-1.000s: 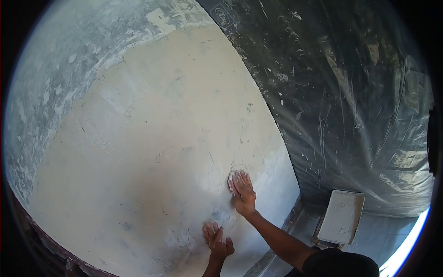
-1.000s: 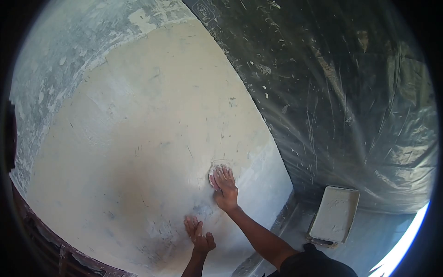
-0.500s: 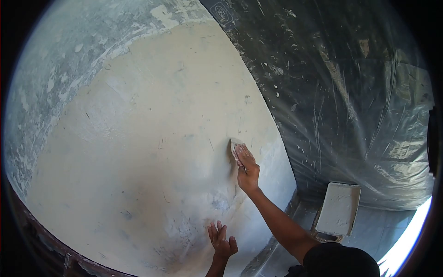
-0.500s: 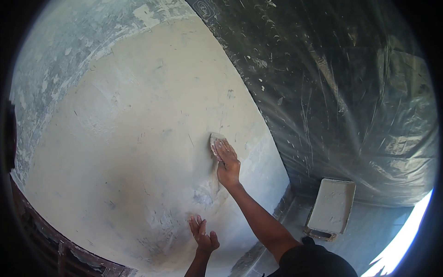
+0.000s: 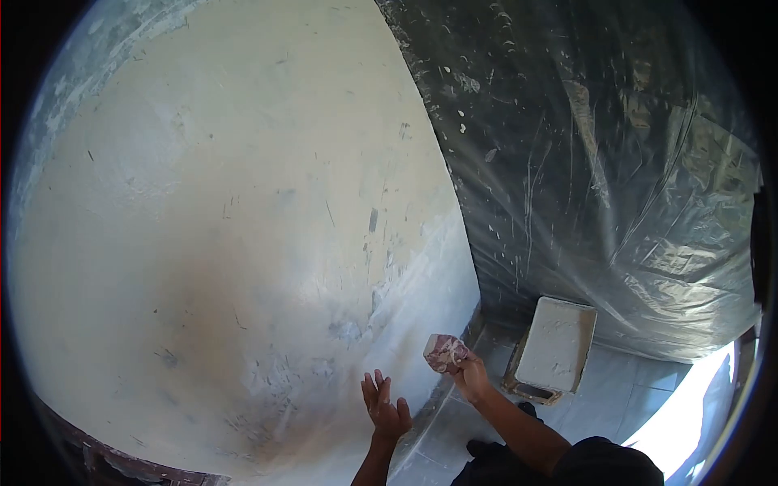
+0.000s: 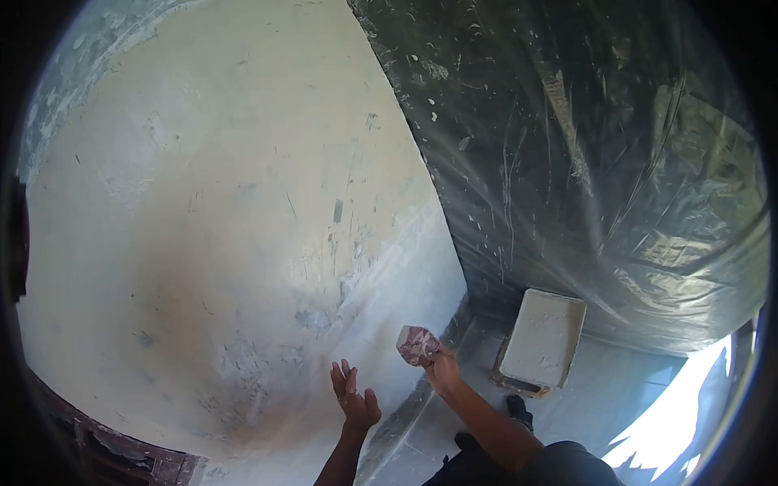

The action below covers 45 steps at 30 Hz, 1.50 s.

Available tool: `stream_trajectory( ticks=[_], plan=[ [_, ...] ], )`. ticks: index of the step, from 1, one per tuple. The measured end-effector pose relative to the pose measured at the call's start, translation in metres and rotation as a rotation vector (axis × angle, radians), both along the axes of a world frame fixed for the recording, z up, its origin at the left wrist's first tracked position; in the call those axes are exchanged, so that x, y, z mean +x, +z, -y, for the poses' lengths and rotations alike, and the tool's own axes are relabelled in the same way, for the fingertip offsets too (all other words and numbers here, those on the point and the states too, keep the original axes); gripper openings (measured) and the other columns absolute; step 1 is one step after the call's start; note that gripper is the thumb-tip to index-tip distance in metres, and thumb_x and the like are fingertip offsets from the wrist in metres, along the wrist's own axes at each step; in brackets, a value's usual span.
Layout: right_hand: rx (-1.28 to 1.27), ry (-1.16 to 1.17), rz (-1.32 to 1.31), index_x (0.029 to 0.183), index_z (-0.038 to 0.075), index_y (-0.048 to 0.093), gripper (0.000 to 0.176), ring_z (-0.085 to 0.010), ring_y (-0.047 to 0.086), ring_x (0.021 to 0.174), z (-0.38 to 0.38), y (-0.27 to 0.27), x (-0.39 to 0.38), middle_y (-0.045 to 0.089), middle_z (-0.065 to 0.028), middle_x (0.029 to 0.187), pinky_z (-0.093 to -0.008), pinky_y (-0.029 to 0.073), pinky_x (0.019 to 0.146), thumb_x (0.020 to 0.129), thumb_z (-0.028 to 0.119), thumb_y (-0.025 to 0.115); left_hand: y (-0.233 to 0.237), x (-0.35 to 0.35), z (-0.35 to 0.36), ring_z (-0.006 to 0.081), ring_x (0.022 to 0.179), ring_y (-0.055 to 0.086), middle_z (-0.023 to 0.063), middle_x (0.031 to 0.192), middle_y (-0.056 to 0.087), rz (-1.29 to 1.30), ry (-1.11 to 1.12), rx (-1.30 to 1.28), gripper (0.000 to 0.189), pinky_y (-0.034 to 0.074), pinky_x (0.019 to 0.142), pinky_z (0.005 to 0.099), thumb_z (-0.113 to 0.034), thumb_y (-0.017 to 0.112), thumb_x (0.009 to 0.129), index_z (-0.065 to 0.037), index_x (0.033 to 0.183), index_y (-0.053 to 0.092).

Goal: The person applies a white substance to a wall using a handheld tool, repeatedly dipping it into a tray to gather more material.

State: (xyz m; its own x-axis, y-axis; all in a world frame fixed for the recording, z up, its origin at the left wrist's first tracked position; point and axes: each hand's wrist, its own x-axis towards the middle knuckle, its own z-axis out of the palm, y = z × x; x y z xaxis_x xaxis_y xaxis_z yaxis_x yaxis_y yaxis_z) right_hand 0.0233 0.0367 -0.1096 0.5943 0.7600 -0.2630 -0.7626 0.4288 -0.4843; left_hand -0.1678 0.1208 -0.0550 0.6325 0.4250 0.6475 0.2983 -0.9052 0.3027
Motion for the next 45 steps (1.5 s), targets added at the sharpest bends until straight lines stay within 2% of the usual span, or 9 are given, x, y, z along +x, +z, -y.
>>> stream_trajectory(
  ticks=[9, 12, 14, 16, 22, 24, 29, 37, 45],
  plan=[
    [-0.106, -0.036, -0.193, 0.134, -0.007, 0.051, 0.046, -0.0307, 0.06, 0.121, 0.117, -0.098, 0.061, 0.058, -0.0185, 0.133, -0.0433, 0.047, 0.106, 0.09, -0.009, 0.036, -0.09, 0.081, 0.113, 0.0538, 0.145, 0.022, 0.0359, 0.152, 0.032, -0.083, -0.025, -0.385, 0.058, 0.014, 0.119, 0.06, -0.021, 0.047, 0.097, 0.01, 0.144, 0.033],
    [-0.282, -0.024, -0.053, 0.132, -0.005, 0.055, 0.042, -0.03, 0.061, 0.119, 0.186, -0.14, 0.071, 0.063, -0.016, 0.128, -0.0413, 0.048, 0.103, 0.093, -0.005, 0.04, -0.133, 0.113, 0.165, 0.0509, 0.146, 0.023, 0.0342, 0.153, 0.032, -0.175, 0.026, -0.569, 0.059, 0.018, 0.119, 0.0567, -0.019, 0.046, 0.098, 0.01, 0.146, 0.029],
    [-0.879, 0.178, 0.648, 0.128, -0.003, 0.061, 0.038, -0.0163, 0.059, 0.113, 0.231, -0.155, 0.083, 0.065, -0.0103, 0.122, -0.0313, 0.045, 0.1, 0.093, 0.004, 0.048, -0.171, 0.133, 0.198, 0.0483, 0.145, 0.029, 0.0355, 0.153, 0.03, -0.229, 0.088, -0.837, 0.059, 0.025, 0.118, 0.0517, -0.018, 0.046, 0.099, 0.01, 0.147, 0.027],
    [-0.926, 0.046, 0.415, 0.128, 0.0, 0.063, 0.038, -0.0104, 0.059, 0.098, 0.269, -0.186, 0.088, 0.068, -0.0064, 0.108, -0.0265, 0.046, 0.088, 0.092, 0.002, 0.05, -0.214, 0.151, 0.231, 0.0468, 0.143, 0.033, 0.0356, 0.152, 0.032, -0.265, 0.133, -1.051, 0.059, 0.029, 0.117, 0.0484, -0.019, 0.046, 0.099, 0.01, 0.147, 0.026],
    [-1.334, 0.139, 0.782, 0.131, 0.004, 0.064, 0.041, -0.0119, 0.063, 0.085, 0.349, -0.217, 0.134, 0.072, -0.0092, 0.094, -0.0271, 0.049, 0.079, 0.093, -0.005, 0.051, -0.343, 0.179, 0.303, 0.0421, 0.137, 0.046, 0.032, 0.146, 0.045, -0.414, 0.236, -1.539, 0.058, 0.036, 0.114, 0.0415, -0.026, 0.046, 0.103, 0.007, 0.148, 0.028],
    [-1.317, 0.039, 0.907, 0.13, 0.004, 0.064, 0.047, -0.0218, 0.069, 0.103, 0.35, -0.236, 0.138, 0.072, -0.0156, 0.115, -0.0295, 0.053, 0.082, 0.087, -0.011, 0.051, -0.373, 0.187, 0.307, 0.0362, 0.139, 0.045, 0.0271, 0.149, 0.044, -0.269, 0.275, -1.973, 0.062, 0.033, 0.115, 0.042, -0.035, 0.045, 0.104, 0.005, 0.148, 0.03],
    [-1.287, 0.135, 1.249, 0.126, 0.01, 0.068, 0.052, -0.0299, 0.054, 0.132, 0.321, -0.258, 0.105, 0.065, -0.0134, 0.131, -0.0476, 0.029, 0.114, 0.081, -0.011, 0.052, -0.377, 0.219, 0.282, 0.0278, 0.141, 0.043, 0.0138, 0.151, 0.047, -0.159, 0.362, -2.202, 0.064, 0.028, 0.117, 0.0423, -0.046, 0.04, 0.103, -0.005, 0.152, 0.032],
    [-1.54, 0.261, 1.222, 0.135, 0.019, 0.062, 0.062, -0.0268, 0.037, 0.145, 0.298, -0.304, 0.043, 0.054, -0.0046, 0.145, -0.0595, 0.008, 0.117, 0.079, -0.006, 0.056, -0.375, 0.23, 0.248, 0.029, 0.147, 0.033, 0.0179, 0.156, 0.04, -0.055, 0.366, -2.224, 0.067, 0.021, 0.12, 0.0419, -0.044, 0.04, 0.104, 0.002, 0.152, 0.03],
    [-1.552, 0.212, 1.134, 0.132, 0.019, 0.064, 0.063, -0.0264, 0.037, 0.145, 0.302, -0.29, 0.003, 0.056, -0.0032, 0.144, -0.0581, 0.009, 0.117, 0.076, -0.008, 0.056, -0.367, 0.235, 0.241, 0.0267, 0.151, 0.026, 0.016, 0.162, 0.028, -0.012, 0.28, -2.246, 0.077, 0.007, 0.123, 0.0412, -0.047, 0.044, 0.102, 0.004, 0.156, 0.02]
  ],
)
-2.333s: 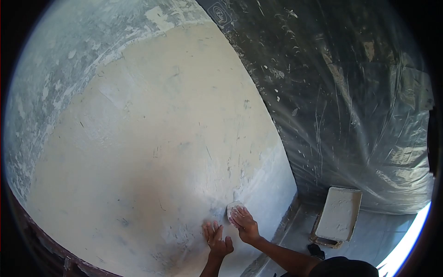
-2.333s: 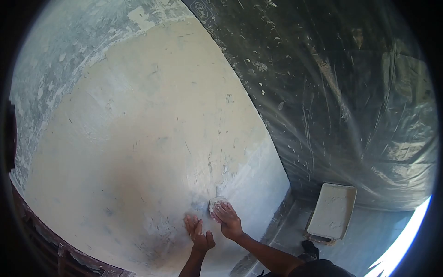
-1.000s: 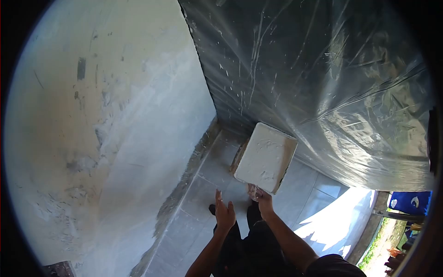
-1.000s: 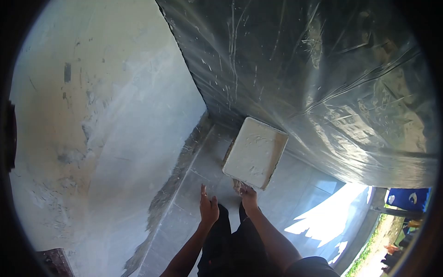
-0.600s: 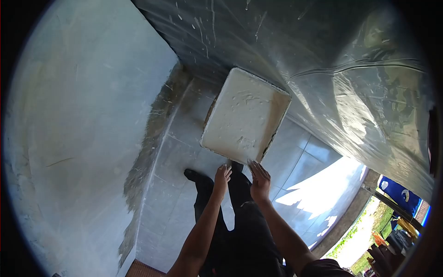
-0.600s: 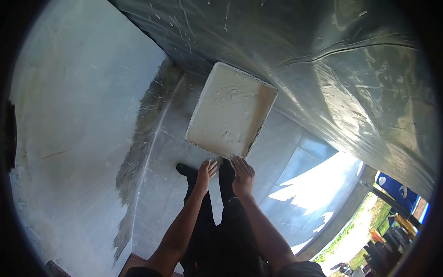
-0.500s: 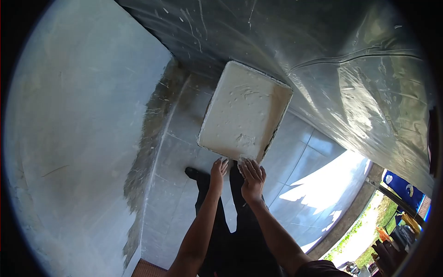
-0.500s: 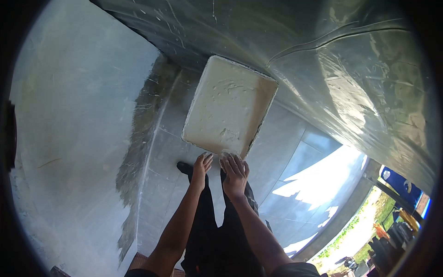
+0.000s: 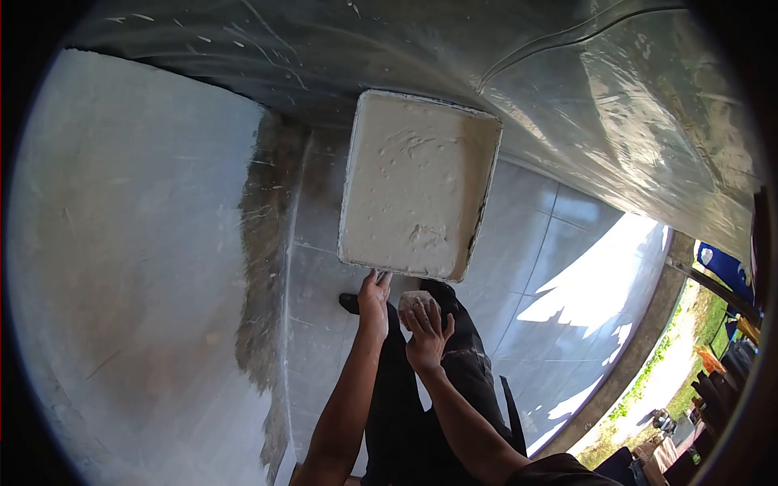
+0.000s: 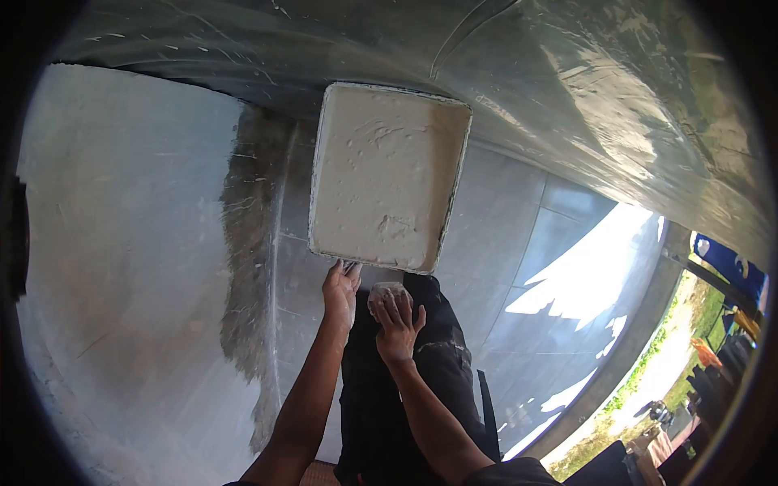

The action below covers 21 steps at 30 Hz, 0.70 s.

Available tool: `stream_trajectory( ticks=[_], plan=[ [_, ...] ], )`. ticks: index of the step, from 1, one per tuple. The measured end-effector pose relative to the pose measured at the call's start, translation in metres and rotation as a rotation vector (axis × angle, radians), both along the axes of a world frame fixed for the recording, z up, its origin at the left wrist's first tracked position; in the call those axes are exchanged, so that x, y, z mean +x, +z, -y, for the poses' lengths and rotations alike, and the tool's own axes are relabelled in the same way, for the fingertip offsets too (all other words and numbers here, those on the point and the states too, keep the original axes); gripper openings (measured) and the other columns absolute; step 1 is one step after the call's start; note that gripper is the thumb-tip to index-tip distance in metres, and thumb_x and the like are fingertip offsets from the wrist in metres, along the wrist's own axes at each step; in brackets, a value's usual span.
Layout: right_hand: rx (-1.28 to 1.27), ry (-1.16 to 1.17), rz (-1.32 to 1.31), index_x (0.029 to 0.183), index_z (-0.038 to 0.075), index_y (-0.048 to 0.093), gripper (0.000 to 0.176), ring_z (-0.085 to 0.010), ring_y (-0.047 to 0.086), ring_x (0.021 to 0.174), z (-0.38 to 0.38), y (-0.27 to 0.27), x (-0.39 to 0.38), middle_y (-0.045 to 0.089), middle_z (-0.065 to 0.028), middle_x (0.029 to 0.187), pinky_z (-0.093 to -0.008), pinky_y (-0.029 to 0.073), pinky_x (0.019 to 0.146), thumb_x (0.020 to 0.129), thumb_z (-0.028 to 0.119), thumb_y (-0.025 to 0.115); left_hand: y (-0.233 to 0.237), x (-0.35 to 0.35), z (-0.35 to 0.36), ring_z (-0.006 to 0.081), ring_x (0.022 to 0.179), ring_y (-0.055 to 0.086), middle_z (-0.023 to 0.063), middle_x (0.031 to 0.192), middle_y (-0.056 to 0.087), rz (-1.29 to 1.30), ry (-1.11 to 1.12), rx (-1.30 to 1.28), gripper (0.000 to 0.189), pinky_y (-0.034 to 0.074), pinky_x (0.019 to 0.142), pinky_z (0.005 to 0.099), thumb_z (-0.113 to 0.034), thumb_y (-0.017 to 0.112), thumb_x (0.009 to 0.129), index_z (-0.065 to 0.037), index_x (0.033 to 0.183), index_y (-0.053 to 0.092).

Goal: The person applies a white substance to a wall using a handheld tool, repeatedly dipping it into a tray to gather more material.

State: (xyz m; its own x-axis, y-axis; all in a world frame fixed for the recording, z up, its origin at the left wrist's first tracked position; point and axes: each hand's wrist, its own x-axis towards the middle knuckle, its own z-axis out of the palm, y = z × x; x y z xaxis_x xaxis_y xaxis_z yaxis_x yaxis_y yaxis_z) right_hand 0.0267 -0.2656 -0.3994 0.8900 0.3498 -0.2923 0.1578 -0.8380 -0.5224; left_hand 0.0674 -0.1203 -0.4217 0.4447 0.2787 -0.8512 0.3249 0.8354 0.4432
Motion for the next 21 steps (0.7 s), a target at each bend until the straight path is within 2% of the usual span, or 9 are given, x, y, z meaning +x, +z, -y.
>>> stream_trajectory(
  ticks=[3, 6, 7, 10, 14, 18, 21],
  plan=[
    [0.011, 0.037, -0.115, 0.13, 0.017, 0.066, 0.061, -0.0255, 0.041, 0.142, 0.014, 0.007, -0.008, 0.058, -0.0043, 0.141, -0.0559, 0.01, 0.117, 0.075, -0.009, 0.056, -0.005, 0.003, -0.004, 0.0255, 0.148, 0.032, 0.0137, 0.159, 0.034, -0.033, -0.036, 0.035, 0.074, 0.008, 0.122, 0.045, -0.046, 0.046, 0.1, 0.0, 0.154, 0.026],
    [0.042, -0.02, 0.074, 0.127, 0.012, 0.067, 0.051, -0.0239, 0.05, 0.136, 0.014, 0.033, 0.023, 0.063, -0.0059, 0.135, -0.0501, 0.012, 0.118, 0.082, -0.006, 0.055, -0.008, -0.009, -0.005, 0.0242, 0.148, 0.033, 0.0124, 0.159, 0.035, -0.041, -0.04, 0.026, 0.074, 0.007, 0.121, 0.044, -0.046, 0.046, 0.1, 0.0, 0.154, 0.027],
    [0.008, -0.016, 0.125, 0.129, 0.012, 0.066, 0.049, -0.0237, 0.048, 0.137, 0.01, 0.033, 0.041, 0.062, -0.0058, 0.137, -0.0497, 0.012, 0.117, 0.085, -0.005, 0.054, -0.009, -0.01, -0.007, 0.0239, 0.148, 0.033, 0.0122, 0.16, 0.035, -0.002, -0.075, 0.027, 0.073, 0.007, 0.121, 0.0439, -0.047, 0.046, 0.1, 0.0, 0.154, 0.027],
    [-0.071, 0.0, 0.197, 0.13, 0.014, 0.065, 0.051, -0.0241, 0.046, 0.139, -0.007, 0.022, 0.075, 0.06, -0.0062, 0.139, -0.052, 0.012, 0.117, 0.083, -0.005, 0.055, -0.002, -0.005, -0.009, 0.0237, 0.149, 0.031, 0.0128, 0.16, 0.033, 0.023, -0.084, -0.006, 0.073, 0.006, 0.122, 0.0431, -0.046, 0.044, 0.101, 0.001, 0.154, 0.026],
    [-0.071, 0.042, 0.105, 0.129, 0.017, 0.066, 0.056, -0.0253, 0.041, 0.142, -0.008, -0.02, 0.029, 0.059, -0.0049, 0.14, -0.0573, 0.009, 0.117, 0.078, -0.006, 0.056, 0.001, -0.003, -0.007, 0.0237, 0.15, 0.029, 0.0142, 0.159, 0.035, -0.007, 0.018, -0.002, 0.073, 0.006, 0.122, 0.0427, -0.046, 0.044, 0.102, 0.001, 0.155, 0.025],
    [-0.052, 0.02, -0.068, 0.127, 0.015, 0.067, 0.059, -0.026, 0.042, 0.143, -0.004, -0.004, -0.015, 0.061, -0.0059, 0.137, -0.0569, 0.009, 0.118, 0.075, -0.01, 0.057, -0.001, -0.009, -0.006, 0.0239, 0.15, 0.028, 0.0147, 0.159, 0.036, 0.015, 0.003, 0.0, 0.074, 0.005, 0.122, 0.0433, -0.046, 0.045, 0.102, 0.002, 0.155, 0.025],
    [0.046, -0.069, -0.05, 0.126, 0.013, 0.067, 0.056, -0.0266, 0.045, 0.14, 0.006, 0.003, -0.016, 0.063, -0.007, 0.134, -0.0547, 0.01, 0.118, 0.076, -0.011, 0.056, -0.001, -0.006, -0.008, 0.0236, 0.15, 0.028, 0.0154, 0.158, 0.037, 0.011, -0.017, 0.016, 0.074, 0.005, 0.122, 0.0432, -0.046, 0.046, 0.101, 0.003, 0.154, 0.027]
  ],
)
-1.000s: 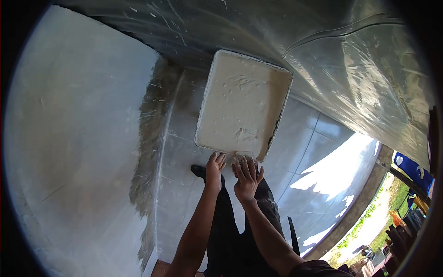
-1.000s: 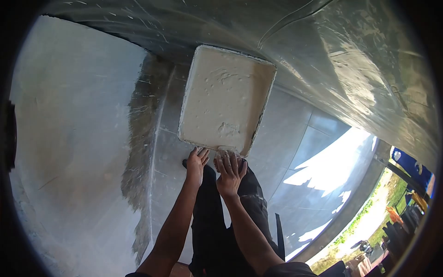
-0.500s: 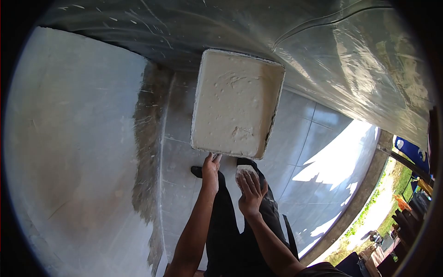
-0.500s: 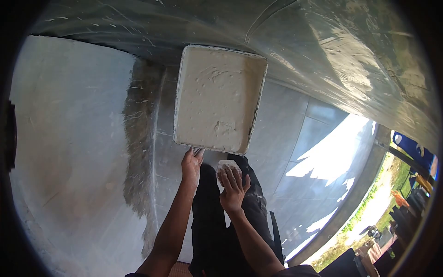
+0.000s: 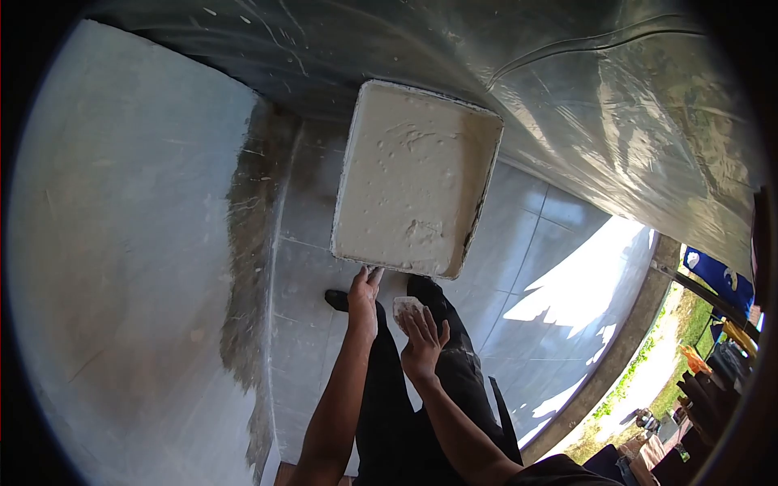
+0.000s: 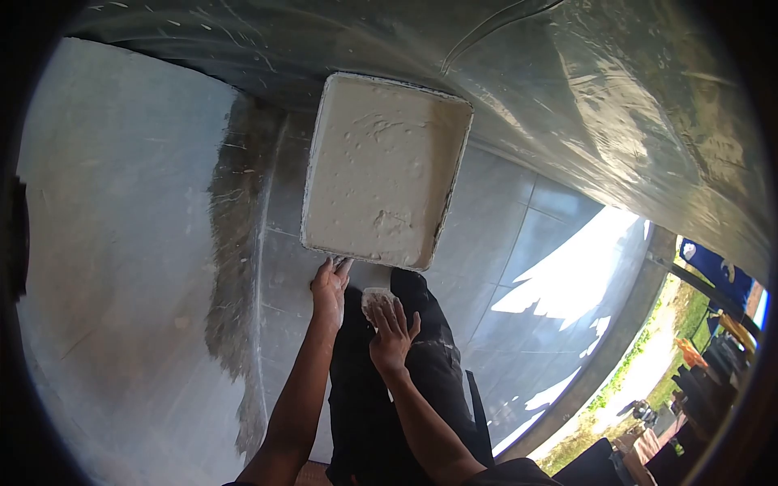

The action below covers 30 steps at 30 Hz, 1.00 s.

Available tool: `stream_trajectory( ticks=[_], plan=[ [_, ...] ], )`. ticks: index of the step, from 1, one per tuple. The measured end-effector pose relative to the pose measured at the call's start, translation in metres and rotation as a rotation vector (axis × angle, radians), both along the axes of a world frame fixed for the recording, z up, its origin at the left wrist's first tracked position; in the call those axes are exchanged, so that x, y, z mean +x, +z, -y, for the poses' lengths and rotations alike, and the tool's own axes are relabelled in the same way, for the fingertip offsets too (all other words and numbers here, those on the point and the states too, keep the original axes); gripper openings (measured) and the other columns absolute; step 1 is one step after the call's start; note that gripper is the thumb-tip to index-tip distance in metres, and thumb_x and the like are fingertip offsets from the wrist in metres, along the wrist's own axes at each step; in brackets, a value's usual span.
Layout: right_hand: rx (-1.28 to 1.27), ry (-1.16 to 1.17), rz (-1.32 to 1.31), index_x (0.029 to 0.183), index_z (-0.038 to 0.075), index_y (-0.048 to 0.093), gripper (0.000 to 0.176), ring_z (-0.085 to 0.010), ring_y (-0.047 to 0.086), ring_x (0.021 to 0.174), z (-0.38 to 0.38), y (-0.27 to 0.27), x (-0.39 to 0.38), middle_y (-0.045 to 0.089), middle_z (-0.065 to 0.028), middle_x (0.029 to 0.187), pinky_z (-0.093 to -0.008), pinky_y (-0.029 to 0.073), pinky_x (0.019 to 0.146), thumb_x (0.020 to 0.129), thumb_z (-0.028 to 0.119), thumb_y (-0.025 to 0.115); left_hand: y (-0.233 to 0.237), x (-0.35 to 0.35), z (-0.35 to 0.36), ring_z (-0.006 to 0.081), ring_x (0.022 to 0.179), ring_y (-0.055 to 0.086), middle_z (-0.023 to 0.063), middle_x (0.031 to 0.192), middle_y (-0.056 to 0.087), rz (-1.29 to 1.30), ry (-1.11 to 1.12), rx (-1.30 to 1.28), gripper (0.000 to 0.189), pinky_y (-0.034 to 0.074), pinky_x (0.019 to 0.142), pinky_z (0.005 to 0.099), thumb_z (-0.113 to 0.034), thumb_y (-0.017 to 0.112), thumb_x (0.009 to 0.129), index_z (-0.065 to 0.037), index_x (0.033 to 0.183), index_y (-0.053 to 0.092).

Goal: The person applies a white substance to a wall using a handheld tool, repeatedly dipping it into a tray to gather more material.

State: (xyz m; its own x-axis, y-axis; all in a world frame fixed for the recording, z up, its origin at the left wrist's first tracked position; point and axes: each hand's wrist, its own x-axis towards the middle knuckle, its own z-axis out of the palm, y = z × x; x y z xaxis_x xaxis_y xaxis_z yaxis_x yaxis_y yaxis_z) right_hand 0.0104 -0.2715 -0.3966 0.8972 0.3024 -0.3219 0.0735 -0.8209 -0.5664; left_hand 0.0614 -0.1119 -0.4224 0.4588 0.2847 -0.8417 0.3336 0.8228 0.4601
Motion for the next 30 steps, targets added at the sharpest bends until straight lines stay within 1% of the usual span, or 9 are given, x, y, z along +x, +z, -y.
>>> stream_trajectory(
  ticks=[1, 2, 4, 6, 8, 9, 13, 18, 30],
  plan=[
    [0.034, -0.046, 0.022, 0.124, 0.011, 0.067, 0.052, -0.0268, 0.05, 0.136, -0.004, 0.014, 0.02, 0.065, -0.0075, 0.13, -0.0531, 0.011, 0.119, 0.078, -0.011, 0.055, 0.002, -0.002, -0.001, 0.0232, 0.149, 0.029, 0.0149, 0.158, 0.037, 0.001, -0.037, 0.013, 0.076, 0.005, 0.122, 0.0425, -0.049, 0.045, 0.1, 0.002, 0.153, 0.028],
    [0.028, -0.048, 0.081, 0.12, 0.009, 0.067, 0.044, -0.0277, 0.056, 0.129, -0.003, 0.023, 0.04, 0.068, -0.01, 0.124, -0.0488, 0.024, 0.115, 0.082, -0.009, 0.055, 0.004, -0.004, -0.001, 0.0228, 0.149, 0.03, 0.0145, 0.158, 0.038, 0.002, -0.072, 0.027, 0.077, 0.005, 0.121, 0.0418, -0.051, 0.044, 0.099, 0.001, 0.153, 0.029],
    [0.201, -0.101, 0.142, 0.114, 0.005, 0.066, 0.035, -0.033, 0.064, 0.114, 0.0, 0.03, 0.085, 0.071, -0.0144, 0.112, -0.0434, 0.042, 0.101, 0.085, -0.009, 0.055, 0.0, -0.007, -0.003, 0.0235, 0.149, 0.029, 0.0148, 0.157, 0.039, 0.028, -0.094, 0.006, 0.077, 0.006, 0.122, 0.0419, -0.052, 0.043, 0.099, 0.001, 0.153, 0.029],
    [0.186, -0.047, 0.026, 0.11, 0.001, 0.064, 0.028, -0.041, 0.066, 0.1, -0.002, 0.041, 0.131, 0.071, -0.0198, 0.102, -0.0428, 0.051, 0.083, 0.086, -0.01, 0.055, -0.001, -0.007, -0.003, 0.0241, 0.149, 0.029, 0.0152, 0.156, 0.04, 0.058, -0.111, -0.013, 0.078, 0.007, 0.122, 0.0421, -0.053, 0.042, 0.1, 0.001, 0.153, 0.029],
    [0.199, 0.056, -0.066, 0.108, 0.003, 0.062, 0.028, -0.0418, 0.066, 0.092, -0.003, 0.04, 0.167, 0.068, -0.0223, 0.096, -0.0488, 0.051, 0.079, 0.083, -0.008, 0.055, 0.0, -0.009, 0.0, 0.0261, 0.15, 0.028, 0.0172, 0.156, 0.04, 0.097, -0.128, 0.013, 0.079, 0.008, 0.122, 0.044, -0.055, 0.04, 0.1, 0.001, 0.154, 0.026],
    [0.141, 0.136, -0.105, 0.109, 0.003, 0.063, 0.03, -0.0454, 0.065, 0.091, -0.005, 0.045, 0.183, 0.069, -0.0239, 0.095, -0.0476, 0.051, 0.079, 0.083, -0.01, 0.056, -0.001, -0.01, 0.002, 0.0261, 0.15, 0.028, 0.0172, 0.156, 0.04, 0.095, -0.116, 0.01, 0.079, 0.008, 0.122, 0.044, -0.055, 0.04, 0.1, 0.001, 0.154, 0.026],
    [-0.029, 0.469, -0.203, 0.108, 0.004, 0.063, 0.03, -0.0441, 0.065, 0.091, -0.011, 0.041, 0.215, 0.068, -0.023, 0.091, -0.051, 0.051, 0.08, 0.08, -0.006, 0.058, -0.003, -0.008, 0.008, 0.0298, 0.151, 0.026, 0.0207, 0.156, 0.038, 0.068, -0.074, -0.002, 0.081, 0.007, 0.122, 0.0459, -0.055, 0.039, 0.1, 0.002, 0.155, 0.022],
    [-0.043, 0.542, -0.176, 0.107, 0.003, 0.063, 0.028, -0.0433, 0.065, 0.089, -0.018, 0.033, 0.216, 0.068, -0.023, 0.09, -0.0505, 0.051, 0.079, 0.081, -0.006, 0.057, -0.005, -0.011, 0.015, 0.0323, 0.15, 0.026, 0.0214, 0.157, 0.037, 0.099, -0.052, -0.059, 0.082, 0.007, 0.122, 0.0473, -0.055, 0.039, 0.1, 0.001, 0.156, 0.018],
    [-0.031, 0.582, -0.138, 0.104, 0.002, 0.064, 0.027, -0.0426, 0.065, 0.085, -0.028, 0.028, 0.199, 0.066, -0.0228, 0.084, -0.0504, 0.051, 0.078, 0.08, -0.007, 0.056, -0.002, -0.011, 0.022, 0.0282, 0.15, 0.028, 0.0194, 0.155, 0.04, 0.197, -0.097, -0.15, 0.081, 0.007, 0.122, 0.05, -0.054, 0.041, 0.1, 0.0, 0.156, 0.02]
  ],
)
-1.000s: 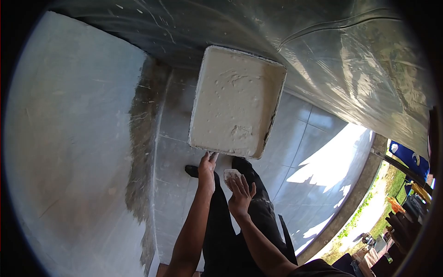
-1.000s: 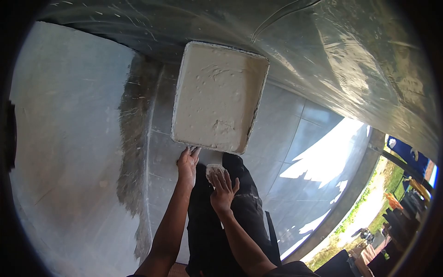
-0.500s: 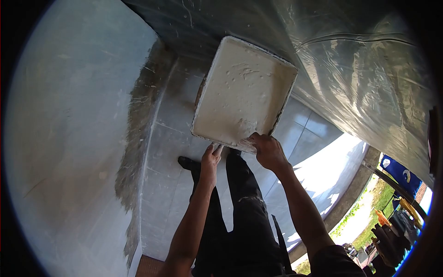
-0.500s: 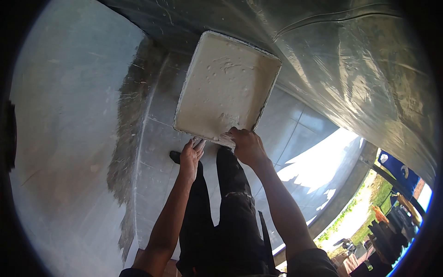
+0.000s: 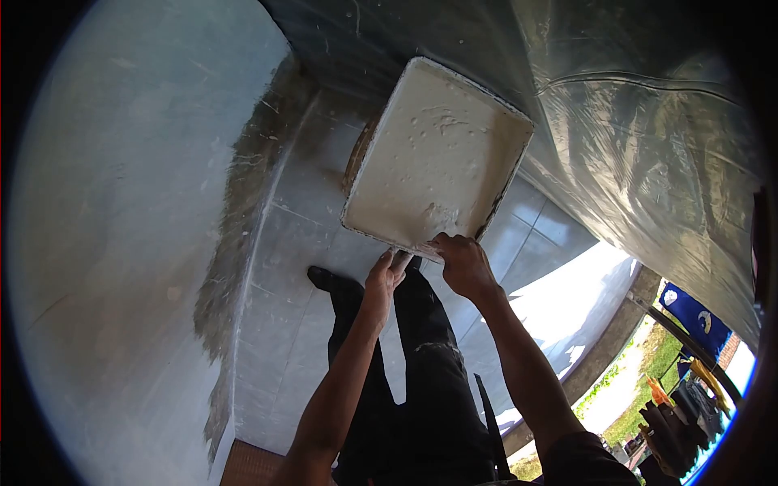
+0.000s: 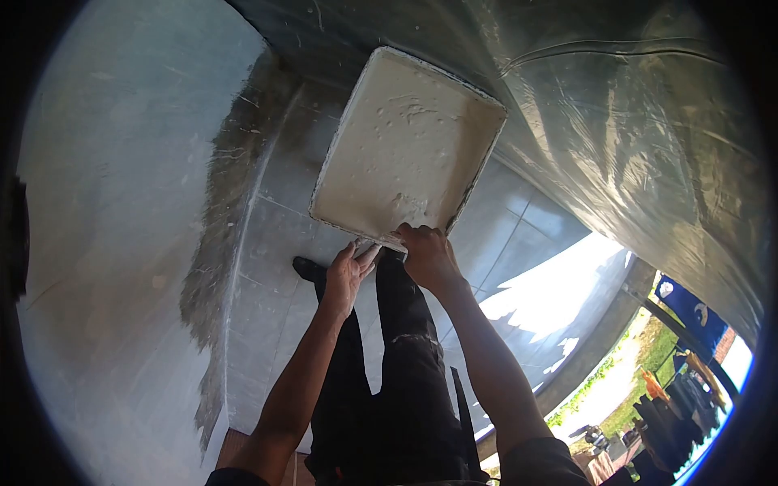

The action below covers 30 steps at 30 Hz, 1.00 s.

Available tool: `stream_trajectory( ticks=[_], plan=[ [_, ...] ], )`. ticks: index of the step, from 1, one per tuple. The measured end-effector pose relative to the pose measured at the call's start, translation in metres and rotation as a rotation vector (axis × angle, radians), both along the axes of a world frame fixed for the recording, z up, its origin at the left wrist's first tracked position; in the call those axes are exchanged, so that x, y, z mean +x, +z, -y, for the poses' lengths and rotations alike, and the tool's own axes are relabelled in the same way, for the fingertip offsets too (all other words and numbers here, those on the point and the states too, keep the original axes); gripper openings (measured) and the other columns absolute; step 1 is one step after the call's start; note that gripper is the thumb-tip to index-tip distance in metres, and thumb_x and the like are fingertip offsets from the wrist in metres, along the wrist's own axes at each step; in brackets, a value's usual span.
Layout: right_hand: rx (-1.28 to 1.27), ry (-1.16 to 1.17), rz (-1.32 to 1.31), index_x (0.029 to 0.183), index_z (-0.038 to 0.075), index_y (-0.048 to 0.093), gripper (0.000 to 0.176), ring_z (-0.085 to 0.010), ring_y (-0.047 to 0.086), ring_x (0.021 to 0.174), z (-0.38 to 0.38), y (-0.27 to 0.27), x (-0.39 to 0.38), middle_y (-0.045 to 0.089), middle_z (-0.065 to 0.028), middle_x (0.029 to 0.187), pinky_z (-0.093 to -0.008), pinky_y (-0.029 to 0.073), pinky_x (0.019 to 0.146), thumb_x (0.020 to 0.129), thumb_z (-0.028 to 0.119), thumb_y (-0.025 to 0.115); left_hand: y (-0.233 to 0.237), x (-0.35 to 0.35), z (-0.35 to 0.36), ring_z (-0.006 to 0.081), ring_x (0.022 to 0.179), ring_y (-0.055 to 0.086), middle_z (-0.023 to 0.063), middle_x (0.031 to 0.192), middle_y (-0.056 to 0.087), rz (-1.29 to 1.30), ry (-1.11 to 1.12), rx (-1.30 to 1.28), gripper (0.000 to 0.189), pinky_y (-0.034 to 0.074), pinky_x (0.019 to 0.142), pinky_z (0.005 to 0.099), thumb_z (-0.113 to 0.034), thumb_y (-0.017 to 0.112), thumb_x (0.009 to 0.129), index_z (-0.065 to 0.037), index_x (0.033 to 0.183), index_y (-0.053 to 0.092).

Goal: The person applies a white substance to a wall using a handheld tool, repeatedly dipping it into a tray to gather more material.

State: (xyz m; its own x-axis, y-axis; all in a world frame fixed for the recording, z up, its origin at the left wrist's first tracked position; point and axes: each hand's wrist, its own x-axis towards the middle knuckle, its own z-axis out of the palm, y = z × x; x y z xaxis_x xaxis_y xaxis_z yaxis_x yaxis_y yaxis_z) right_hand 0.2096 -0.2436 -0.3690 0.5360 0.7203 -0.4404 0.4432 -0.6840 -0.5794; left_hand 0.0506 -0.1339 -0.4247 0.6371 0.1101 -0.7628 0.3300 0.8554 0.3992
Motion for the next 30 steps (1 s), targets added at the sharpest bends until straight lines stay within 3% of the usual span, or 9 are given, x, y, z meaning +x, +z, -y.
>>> stream_trajectory(
  ticks=[8, 16, 30],
  plan=[
    [0.055, -0.055, -0.129, 0.101, 0.0, 0.065, 0.026, -0.0431, 0.065, 0.089, 0.003, -0.002, 0.011, 0.068, -0.0244, 0.088, -0.0485, 0.052, 0.077, 0.078, -0.009, 0.056, 0.0, 0.001, 0.001, 0.0283, 0.15, 0.028, 0.0183, 0.156, 0.039, 0.035, 0.071, -0.036, 0.078, 0.009, 0.122, 0.0504, -0.051, 0.041, 0.1, 0.0, 0.156, 0.021],
    [0.078, -0.173, -0.13, 0.106, -0.001, 0.065, 0.035, -0.0393, 0.068, 0.101, 0.004, -0.003, 0.03, 0.071, -0.0226, 0.1, -0.0428, 0.054, 0.086, 0.078, -0.014, 0.051, 0.009, 0.002, -0.002, 0.0299, 0.151, 0.024, 0.021, 0.157, 0.036, 0.026, 0.033, -0.021, 0.082, 0.008, 0.122, 0.0503, -0.052, 0.04, 0.1, 0.001, 0.157, 0.014],
    [0.076, -0.065, -0.123, 0.1, -0.002, 0.065, 0.032, -0.043, 0.066, 0.095, -0.002, -0.008, 0.013, 0.069, -0.0251, 0.095, -0.0457, 0.054, 0.081, 0.072, -0.012, 0.053, 0.004, 0.0, -0.001, 0.0303, 0.152, 0.023, 0.0217, 0.157, 0.036, 0.036, 0.04, -0.024, 0.083, 0.008, 0.122, 0.0497, -0.053, 0.04, 0.1, 0.002, 0.157, 0.014]
  ],
)
